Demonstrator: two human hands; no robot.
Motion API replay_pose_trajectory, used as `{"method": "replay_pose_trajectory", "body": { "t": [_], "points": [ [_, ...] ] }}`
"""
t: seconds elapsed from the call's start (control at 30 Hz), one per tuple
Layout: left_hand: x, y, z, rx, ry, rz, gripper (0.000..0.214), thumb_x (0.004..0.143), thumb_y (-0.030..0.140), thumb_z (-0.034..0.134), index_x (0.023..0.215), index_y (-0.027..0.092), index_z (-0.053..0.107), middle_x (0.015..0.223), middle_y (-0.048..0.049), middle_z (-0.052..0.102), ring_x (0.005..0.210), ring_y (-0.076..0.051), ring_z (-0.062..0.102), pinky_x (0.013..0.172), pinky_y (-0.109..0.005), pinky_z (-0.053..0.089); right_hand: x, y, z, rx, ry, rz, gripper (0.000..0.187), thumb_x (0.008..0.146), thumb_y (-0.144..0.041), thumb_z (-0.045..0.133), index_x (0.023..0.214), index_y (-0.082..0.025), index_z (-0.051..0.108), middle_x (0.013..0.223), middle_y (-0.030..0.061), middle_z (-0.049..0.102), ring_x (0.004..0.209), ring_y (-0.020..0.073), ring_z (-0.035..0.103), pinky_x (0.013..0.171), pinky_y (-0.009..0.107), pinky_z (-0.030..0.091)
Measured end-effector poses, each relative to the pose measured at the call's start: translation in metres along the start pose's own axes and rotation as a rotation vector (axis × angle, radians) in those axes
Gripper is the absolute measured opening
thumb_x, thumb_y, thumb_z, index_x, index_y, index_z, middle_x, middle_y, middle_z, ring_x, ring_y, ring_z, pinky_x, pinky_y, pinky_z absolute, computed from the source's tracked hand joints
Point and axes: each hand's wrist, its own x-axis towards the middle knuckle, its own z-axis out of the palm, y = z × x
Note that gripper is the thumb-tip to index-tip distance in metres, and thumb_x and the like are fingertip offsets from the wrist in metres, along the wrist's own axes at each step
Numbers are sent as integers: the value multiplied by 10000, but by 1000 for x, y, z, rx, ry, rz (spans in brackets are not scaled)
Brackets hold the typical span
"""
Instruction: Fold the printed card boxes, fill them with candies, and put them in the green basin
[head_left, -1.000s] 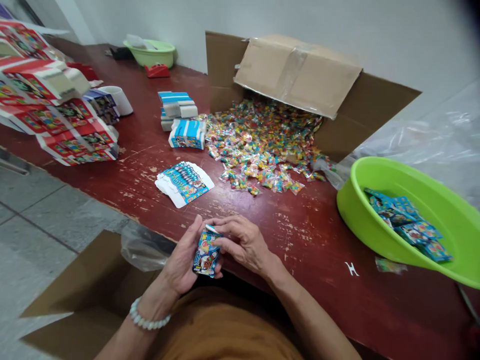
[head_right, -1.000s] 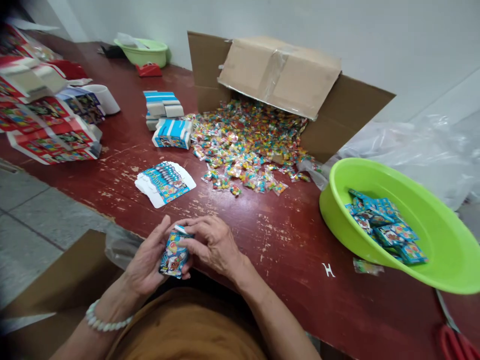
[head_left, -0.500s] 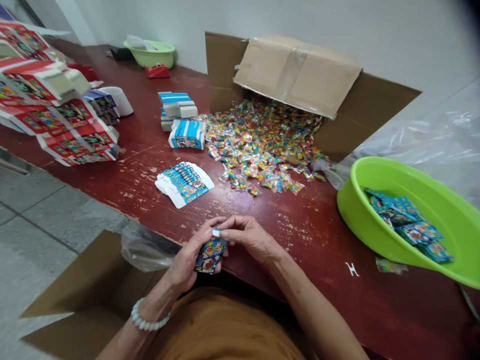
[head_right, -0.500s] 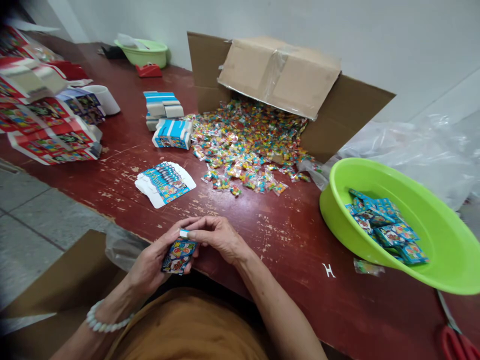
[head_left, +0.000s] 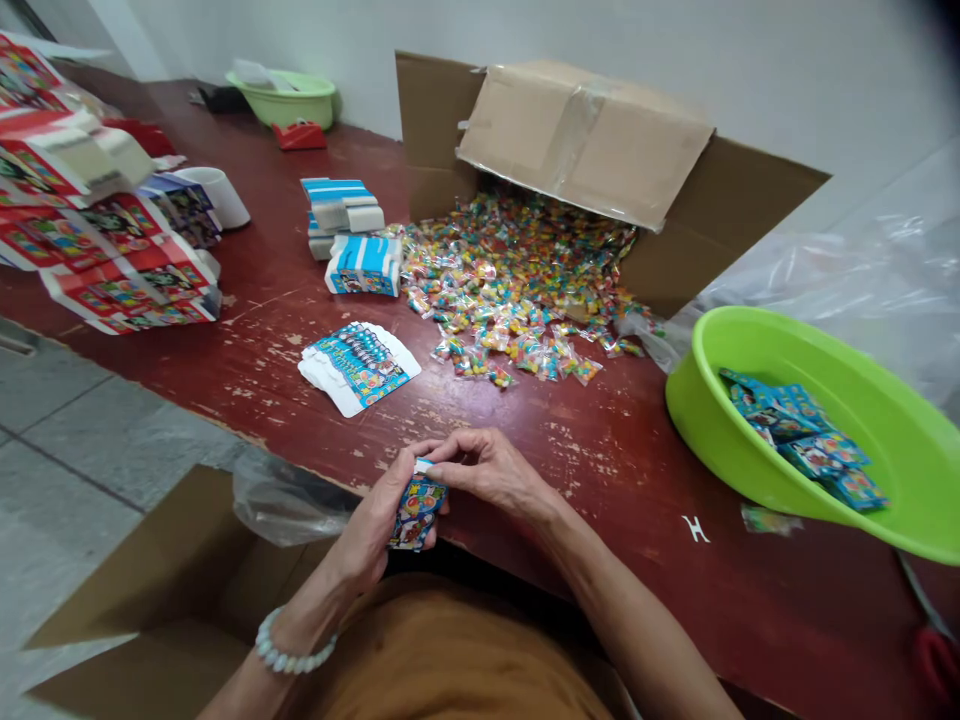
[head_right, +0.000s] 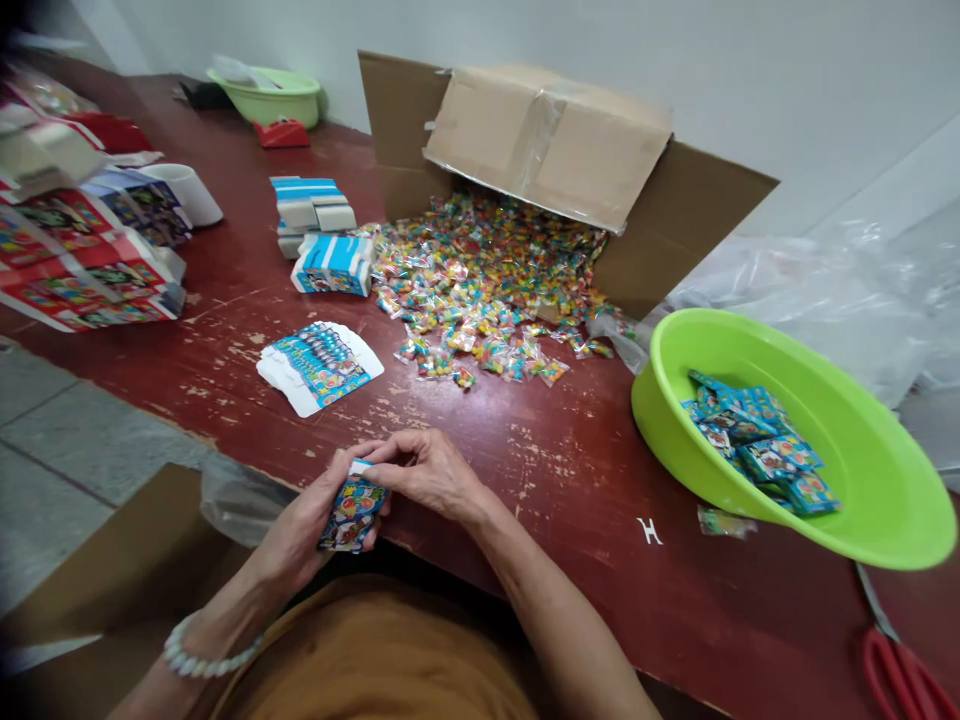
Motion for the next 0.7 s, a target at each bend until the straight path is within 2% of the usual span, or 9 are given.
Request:
{"method": "replay_pose_trajectory", "body": {
  "t": [0.13,0.23,0.37,0.43,0.5,0.6,0.7],
  "points": [
    [6,1,-5,133,-27,8,728,866,700,501,1404,212,461,667,-18,660,468,-137,575,424,-213,458,4,1,-1,-64,39,-40,331,690,-470,829,751,-170,704,701,2,699,581,123,627,592,256,511],
    [8,5,-8,155,-47,-54,730,867,702,492,1411,218,444,617,-5,648,403,-131,551,376,-198,421,5,0,-3,-163,67,-121,291,741,-446,793,739,-170,701,749,12,704,645,131,632,627,256,508],
    [8,7,-5,69,-31,-114,597,903,633,488,1329,216,501,594,-13,653,390,-144,563,363,-205,440,-4,-13,-5,-534,-13,-298,131,884,-285,672,827,-183,732,834,21,690,764,132,627,732,260,493],
    [9,6,-2,-12,-38,-149,513,916,592,496,1251,206,547,587,-22,658,392,-154,578,365,-219,464,-9,-18,-4,-712,-45,-344,129,928,-230,610,893,-195,730,875,30,691,820,144,626,801,287,491],
    [11,7,0,-123,-30,-159,405,931,524,508,1155,196,585,583,-22,657,386,-167,590,355,-239,481,-13,-17,-2,-770,-25,-364,158,961,-218,555,1001,-209,708,981,46,700,921,159,635,887,322,488],
    [15,10,5,-321,49,-124,213,949,334,502,1061,186,607,648,-23,684,441,-180,638,384,-261,521,-16,-4,3,-700,38,-401,273,950,-302,596,1208,-219,625,1237,87,649,1149,185,602,1004,355,460],
    [18,10,10,-444,142,-112,204,957,238,455,1061,174,619,704,-24,702,484,-167,655,430,-257,536,-19,11,9,-763,59,-427,671,765,-419,799,1340,-220,517,1382,118,567,1282,244,526,1069,398,415]
  ]
}}
